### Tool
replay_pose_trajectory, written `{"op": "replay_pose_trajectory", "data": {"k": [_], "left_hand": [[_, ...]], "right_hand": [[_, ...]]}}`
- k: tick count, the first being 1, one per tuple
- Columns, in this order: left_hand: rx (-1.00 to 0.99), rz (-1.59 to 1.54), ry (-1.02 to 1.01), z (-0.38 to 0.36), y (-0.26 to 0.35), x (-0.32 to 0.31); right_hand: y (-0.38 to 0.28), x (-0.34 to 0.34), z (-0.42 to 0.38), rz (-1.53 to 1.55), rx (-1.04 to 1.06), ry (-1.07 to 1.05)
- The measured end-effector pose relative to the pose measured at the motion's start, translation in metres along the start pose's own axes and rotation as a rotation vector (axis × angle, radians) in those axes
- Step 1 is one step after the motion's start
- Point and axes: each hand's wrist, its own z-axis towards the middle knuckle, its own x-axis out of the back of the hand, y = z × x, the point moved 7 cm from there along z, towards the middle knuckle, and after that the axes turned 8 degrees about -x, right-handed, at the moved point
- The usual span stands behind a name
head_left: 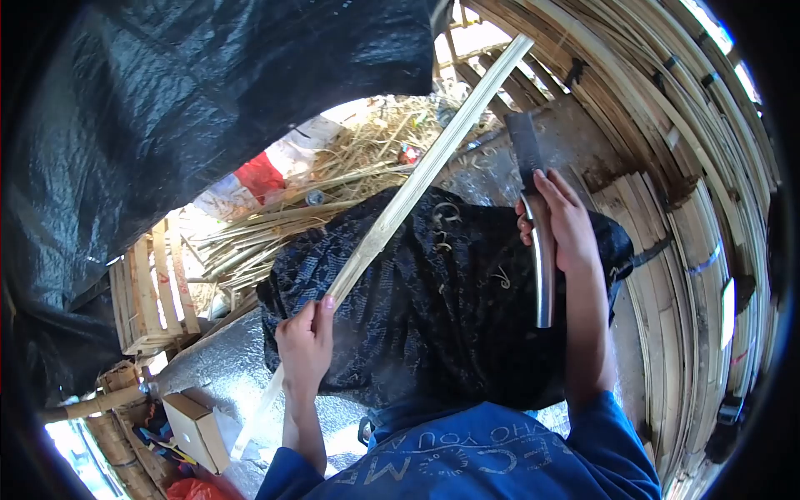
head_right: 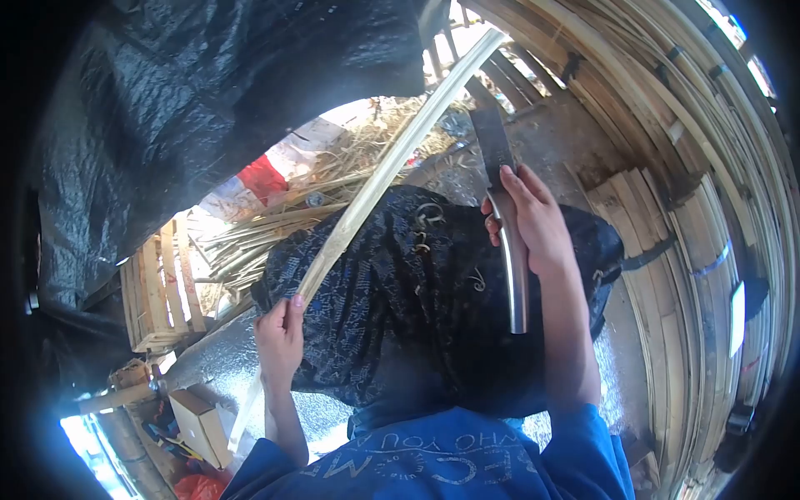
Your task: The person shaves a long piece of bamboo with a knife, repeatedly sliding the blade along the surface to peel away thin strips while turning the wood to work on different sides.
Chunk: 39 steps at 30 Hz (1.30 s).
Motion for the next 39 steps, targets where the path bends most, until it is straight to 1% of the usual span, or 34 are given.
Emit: {"op": "replay_pose_trajectory", "data": {"k": [2,3,4,5,7,9,10,11,12,13,15,16,17,19,21,23,25,26,27,28,30,33,35,37,39], "left_hand": [[-0.045,-0.085,-0.053,0.005,0.006,-0.004],[-0.076,-0.109,-0.075,0.009,0.015,-0.005],[-0.151,-0.13,-0.083,0.015,0.029,-0.008],[-0.165,-0.156,-0.154,0.022,0.035,-0.017],[-0.291,-0.177,-0.215,0.038,0.059,-0.038],[-0.356,-0.198,-0.349,0.053,0.079,-0.068],[-0.356,-0.221,-0.357,0.06,0.086,-0.082],[-0.435,-0.232,-0.408,0.064,0.097,-0.101],[-0.519,-0.242,-0.459,0.065,0.108,-0.118],[-0.532,-0.263,-0.468,0.066,0.114,-0.13],[-0.534,-0.267,-0.6,0.066,0.125,-0.158],[-0.506,-0.266,-0.591,0.067,0.127,-0.159],[-0.519,-0.28,-0.604,0.066,0.127,-0.16],[-0.511,-0.368,-0.513,0.069,0.119,-0.152],[-0.519,-0.235,-0.371,0.069,0.107,-0.124],[-0.398,-0.186,-0.297,0.068,0.074,-0.102],[-0.295,-0.036,-0.205,0.065,0.037,-0.082],[-0.266,0.024,-0.214,0.064,0.023,-0.076],[-0.283,0.063,-0.177,0.063,0.008,-0.073],[-0.257,0.051,-0.191,0.062,-0.013,-0.076],[-0.214,0.043,-0.201,0.058,-0.036,-0.086],[-0.366,0.047,-0.084,0.061,-0.032,-0.087],[-0.359,0.037,-0.074,0.062,-0.029,-0.087],[-0.376,0.069,-0.083,0.061,-0.029,-0.087],[-0.373,0.063,-0.077,0.06,-0.028,-0.086]], "right_hand": [[-0.014,0.018,-0.026,0.026,0.055,0.05],[-0.023,0.028,-0.042,0.051,0.101,0.111],[-0.029,0.04,-0.054,0.073,0.157,0.109],[-0.033,0.056,-0.066,0.091,0.212,0.104],[-0.038,0.081,-0.083,0.098,0.28,0.112],[-0.027,0.103,-0.089,0.081,0.244,0.181],[-0.016,0.111,-0.092,0.048,0.176,0.241],[-0.01,0.118,-0.097,0.018,0.114,0.304],[-0.005,0.119,-0.103,-0.068,0.035,0.437],[0.002,0.119,-0.103,-0.169,0.009,0.454],[0.014,0.125,-0.099,-0.367,-0.034,0.513],[0.016,0.126,-0.096,-0.414,-0.034,0.528],[0.018,0.126,-0.093,-0.459,-0.037,0.541],[0.018,0.126,-0.091,-0.482,-0.04,0.554],[0.017,0.124,-0.089,-0.524,-0.014,0.569],[0.017,0.122,-0.091,-0.527,-0.008,0.594],[0.019,0.119,-0.095,-0.508,0.001,0.611],[0.018,0.112,-0.1,-0.491,0.0,0.602],[0.019,0.106,-0.105,-0.476,-0.001,0.594],[0.023,0.101,-0.108,-0.482,-0.007,0.579],[0.04,0.088,-0.112,-0.325,-0.088,0.475],[0.077,0.058,-0.106,-0.15,-0.15,0.261],[0.092,0.033,-0.104,-0.099,-0.131,0.153],[0.107,0.018,-0.101,-0.186,-0.063,0.168],[0.113,0.008,-0.099,-0.345,-0.038,0.202]]}}
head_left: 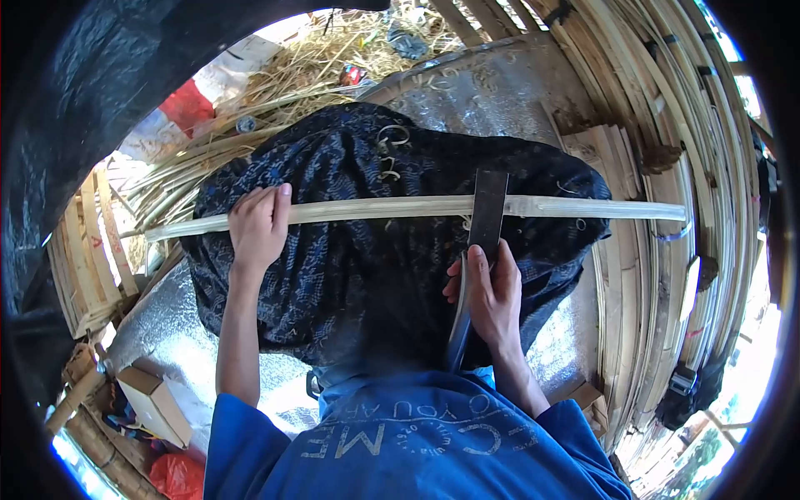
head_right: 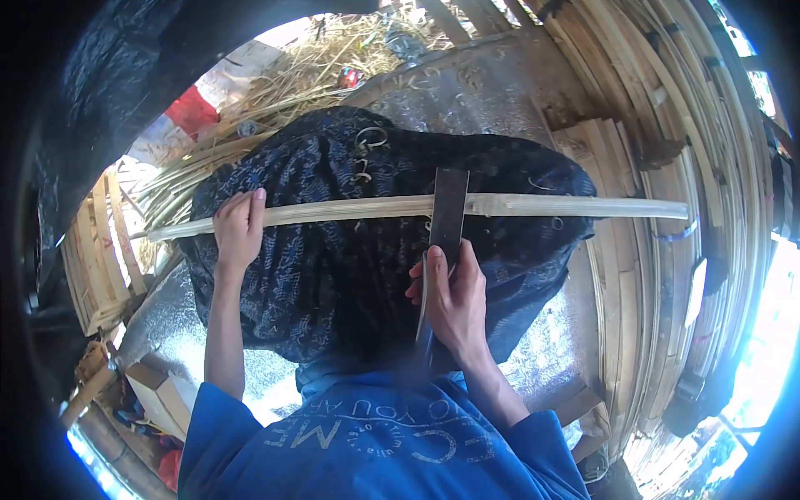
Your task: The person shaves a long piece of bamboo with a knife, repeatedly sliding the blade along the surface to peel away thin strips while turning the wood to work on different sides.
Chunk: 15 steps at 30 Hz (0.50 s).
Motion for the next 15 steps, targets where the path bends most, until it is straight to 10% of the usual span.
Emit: {"op": "replay_pose_trajectory", "data": {"k": [15], "left_hand": [[-0.117,0.004,-0.054,0.013,0.031,-0.016]], "right_hand": [[0.0,0.031,0.013,0.296,-0.175,0.041]]}}
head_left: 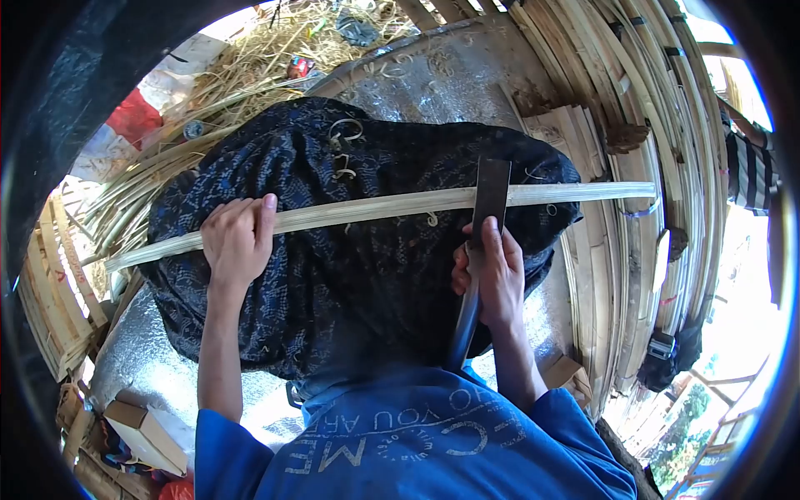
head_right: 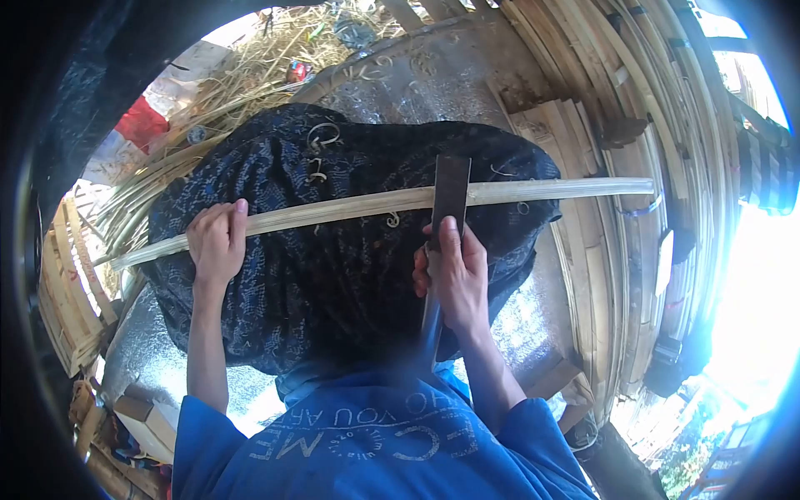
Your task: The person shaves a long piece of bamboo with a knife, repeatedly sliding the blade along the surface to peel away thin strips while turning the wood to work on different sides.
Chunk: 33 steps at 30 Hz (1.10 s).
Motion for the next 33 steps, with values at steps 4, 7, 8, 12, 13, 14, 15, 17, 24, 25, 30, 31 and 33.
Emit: {"op": "replay_pose_trajectory", "data": {"k": [4,7,8,12,13,14,15,17,24,25,30,31,33], "left_hand": [[0.014,0.056,-0.004,-0.003,-0.006,-0.008],[0.005,0.084,0.031,-0.004,-0.006,-0.011],[0.005,0.08,0.023,-0.004,-0.007,-0.013],[-0.009,0.081,0.021,-0.005,-0.01,-0.017],[-0.014,0.081,0.026,-0.005,-0.011,-0.018],[-0.019,0.068,0.05,-0.004,-0.011,-0.019],[-0.018,0.064,0.044,-0.004,-0.011,-0.019],[0.013,0.019,0.006,-0.004,-0.012,-0.021],[-0.042,0.067,0.037,-0.004,-0.012,-0.022],[-0.045,0.067,0.04,-0.004,-0.012,-0.022],[-0.038,0.071,0.024,-0.003,-0.012,-0.025],[-0.028,0.076,0.019,-0.002,-0.013,-0.026],[-0.013,0.079,0.007,-0.003,-0.013,-0.027]], "right_hand": [[-0.004,0.003,0.003,-0.273,0.082,0.132],[-0.005,0.001,0.006,-0.33,0.08,0.17],[-0.005,0.001,0.006,-0.33,0.071,0.172],[-0.01,0.004,0.006,-0.358,0.007,0.171],[-0.011,0.005,0.005,-0.365,-0.036,0.163],[-0.016,0.006,0.005,-0.368,-0.044,0.166],[-0.018,0.007,0.005,-0.333,-0.077,0.155],[-0.017,0.007,0.007,-0.293,-0.11,0.148],[-0.027,0.004,0.007,-0.519,0.004,0.209],[-0.027,0.005,0.007,-0.53,-0.014,0.236],[-0.027,0.003,0.01,-0.679,0.022,0.346],[-0.027,0.002,0.011,-0.71,0.082,0.372],[-0.024,0.002,0.013,-0.697,0.087,0.387]]}}
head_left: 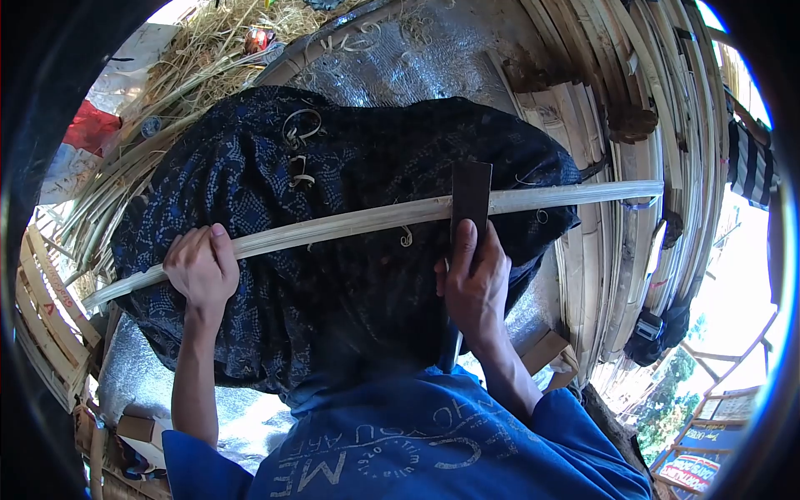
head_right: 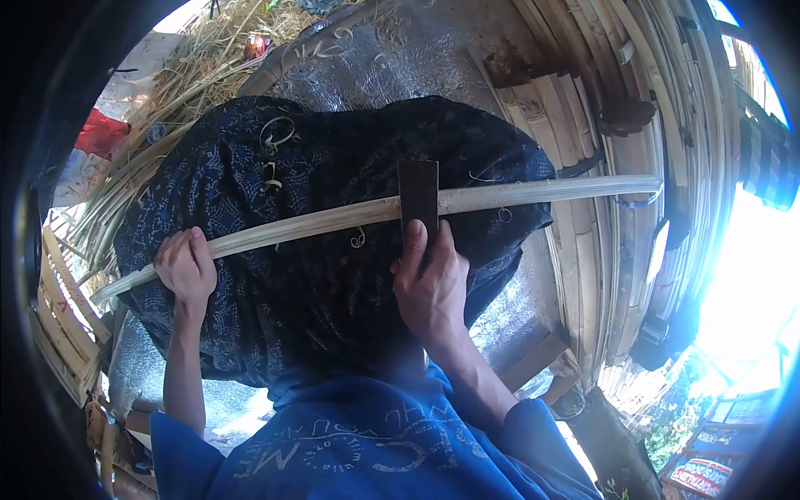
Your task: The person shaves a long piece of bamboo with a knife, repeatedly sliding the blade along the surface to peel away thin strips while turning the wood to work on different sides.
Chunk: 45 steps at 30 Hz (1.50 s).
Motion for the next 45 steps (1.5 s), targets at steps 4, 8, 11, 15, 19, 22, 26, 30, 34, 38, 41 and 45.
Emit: {"op": "replay_pose_trajectory", "data": {"k": [4,8,11,15,19,22,26,30,34,38,41,45], "left_hand": [[0.005,0.017,-0.009,0.002,0.0,-0.003],[-0.005,0.017,-0.004,-0.001,-0.001,-0.004],[-0.009,0.018,0.004,-0.001,0.0,-0.001],[-0.025,0.0,0.047,0.002,0.001,0.002],[-0.045,-0.006,0.074,0.001,0.002,0.005],[-0.049,-0.016,0.097,0.001,0.004,0.007],[-0.035,-0.003,0.115,-0.001,0.004,0.009],[-0.016,0.002,0.106,-0.001,0.005,0.014],[0.034,-0.064,0.08,0.0,0.003,0.015],[0.113,-0.106,-0.035,0.007,0.01,0.02],[0.11,-0.14,-0.097,0.012,0.018,0.016],[0.114,-0.064,-0.004,0.009,0.014,0.013]], "right_hand": [[0.005,-0.017,0.0,-0.088,0.064,-0.022],[-0.01,-0.068,-0.023,-0.236,0.163,-0.203],[-0.002,-0.058,-0.024,-0.131,0.131,-0.203],[0.014,-0.007,-0.012,0.317,-0.141,-0.23],[0.005,0.026,-0.015,0.165,-0.162,-0.351],[0.0,0.043,-0.009,-0.003,-0.135,-0.438],[-0.009,0.048,0.006,-0.194,-0.104,-0.419],[-0.012,0.03,-0.005,-0.107,-0.107,-0.353],[-0.004,0.011,-0.012,0.018,0.123,-0.212],[0.021,0.0,-0.004,0.3,0.043,-0.148],[0.018,-0.009,-0.004,0.566,0.046,-0.278],[0.016,-0.01,-0.009,0.686,-0.119,-0.472]]}}
